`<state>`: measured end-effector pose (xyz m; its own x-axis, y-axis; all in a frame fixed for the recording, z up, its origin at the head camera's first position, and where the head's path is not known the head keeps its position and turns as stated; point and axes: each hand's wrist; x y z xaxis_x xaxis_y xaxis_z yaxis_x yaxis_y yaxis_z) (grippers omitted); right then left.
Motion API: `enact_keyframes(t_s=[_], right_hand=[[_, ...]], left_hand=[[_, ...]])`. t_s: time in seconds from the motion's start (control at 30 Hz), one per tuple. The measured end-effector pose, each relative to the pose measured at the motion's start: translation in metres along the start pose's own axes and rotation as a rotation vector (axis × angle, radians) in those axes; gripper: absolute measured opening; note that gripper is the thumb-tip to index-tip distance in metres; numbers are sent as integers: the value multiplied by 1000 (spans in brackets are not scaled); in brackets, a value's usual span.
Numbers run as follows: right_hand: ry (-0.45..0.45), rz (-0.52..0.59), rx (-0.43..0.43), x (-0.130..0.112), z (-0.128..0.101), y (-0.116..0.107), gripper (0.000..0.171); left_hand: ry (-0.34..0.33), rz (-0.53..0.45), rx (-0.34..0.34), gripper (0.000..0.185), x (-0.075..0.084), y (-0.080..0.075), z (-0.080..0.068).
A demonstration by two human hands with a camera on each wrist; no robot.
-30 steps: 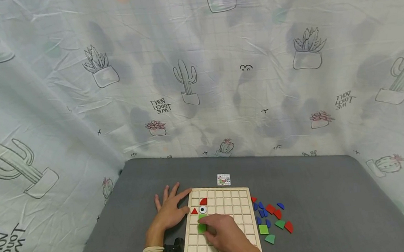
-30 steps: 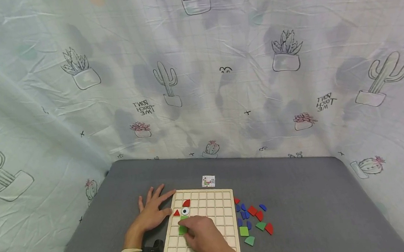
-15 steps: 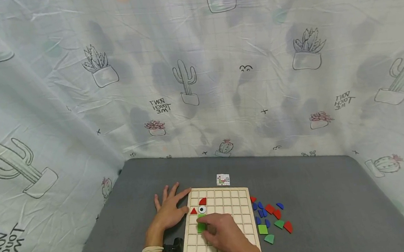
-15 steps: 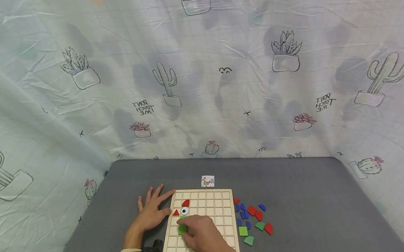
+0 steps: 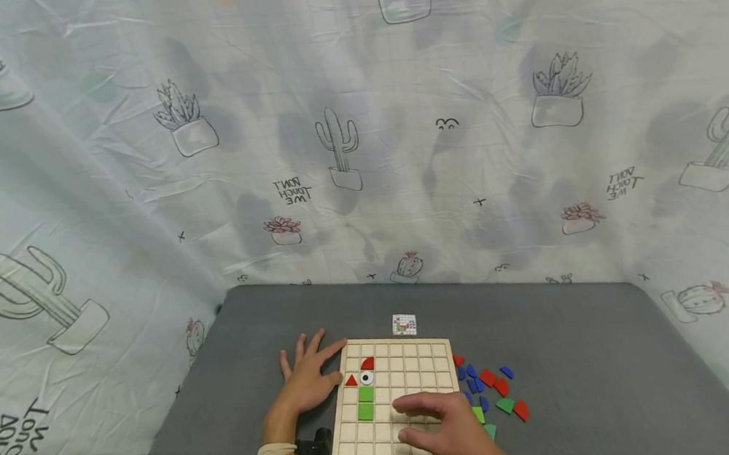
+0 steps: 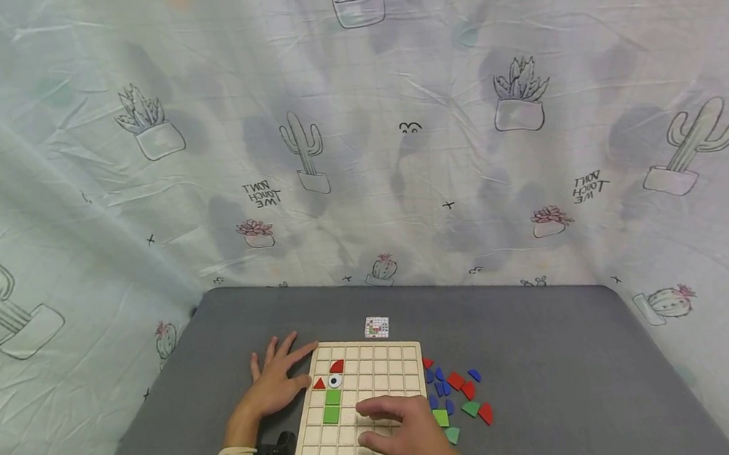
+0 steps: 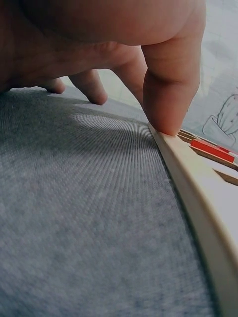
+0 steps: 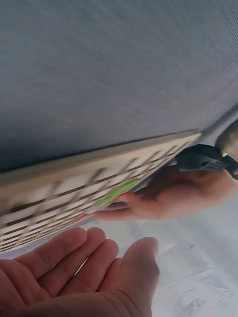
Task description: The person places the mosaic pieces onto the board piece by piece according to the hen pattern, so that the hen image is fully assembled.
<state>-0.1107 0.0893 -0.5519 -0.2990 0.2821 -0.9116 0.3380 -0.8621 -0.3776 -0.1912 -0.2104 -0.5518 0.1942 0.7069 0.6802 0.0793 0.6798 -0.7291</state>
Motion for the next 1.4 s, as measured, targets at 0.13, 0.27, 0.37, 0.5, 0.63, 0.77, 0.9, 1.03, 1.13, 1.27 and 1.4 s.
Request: enact_keyframes(t_s=[0.13,0.27,0.37,0.5,0.63,0.77,0.9,1.03,1.13,1.27,1.4], right_hand=[[56,23,26,5,-21,-18,36],[108,19,75,12,-42,-37,36],[160,-9,122,15,-55,-50,37],[273,-21,172,14,-69,-63,41],[377,-15,229,11,-81,-72,45],[453,-35,264,11,-91,-78,46],[488,-74,294,13,-96,-80,45],[464,-154,293,16,-97,-82,42],[427,-228,290,17,-96,-79,41],[355,-304,332,18,-91,-72,38],[271,-345,362,19,-84,-65,35]], left_hand=[[7,-13,-5,63,1,0,-1],[13,-22,-6,63,1,-1,-1],[11,-17,-4,63,1,0,-1],[9,-13,0,64,1,0,-1],[11,-13,3,64,1,0,-1],[11,-11,1,65,0,1,-1],[12,-14,-1,64,0,1,-1],[14,-14,0,64,0,1,-1],[13,-15,1,64,0,1,-1],[15,-18,5,64,0,1,-1],[17,-22,5,64,-1,1,-1]])
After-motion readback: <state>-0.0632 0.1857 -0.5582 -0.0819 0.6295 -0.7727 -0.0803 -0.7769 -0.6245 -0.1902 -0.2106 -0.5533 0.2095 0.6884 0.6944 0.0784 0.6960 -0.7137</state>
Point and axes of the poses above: each hand's wrist, its own z-axis towards the middle knuckle, its own y-axis out of the palm, x = y × z, and after that the axes turned 3 degrees about y, right-handed
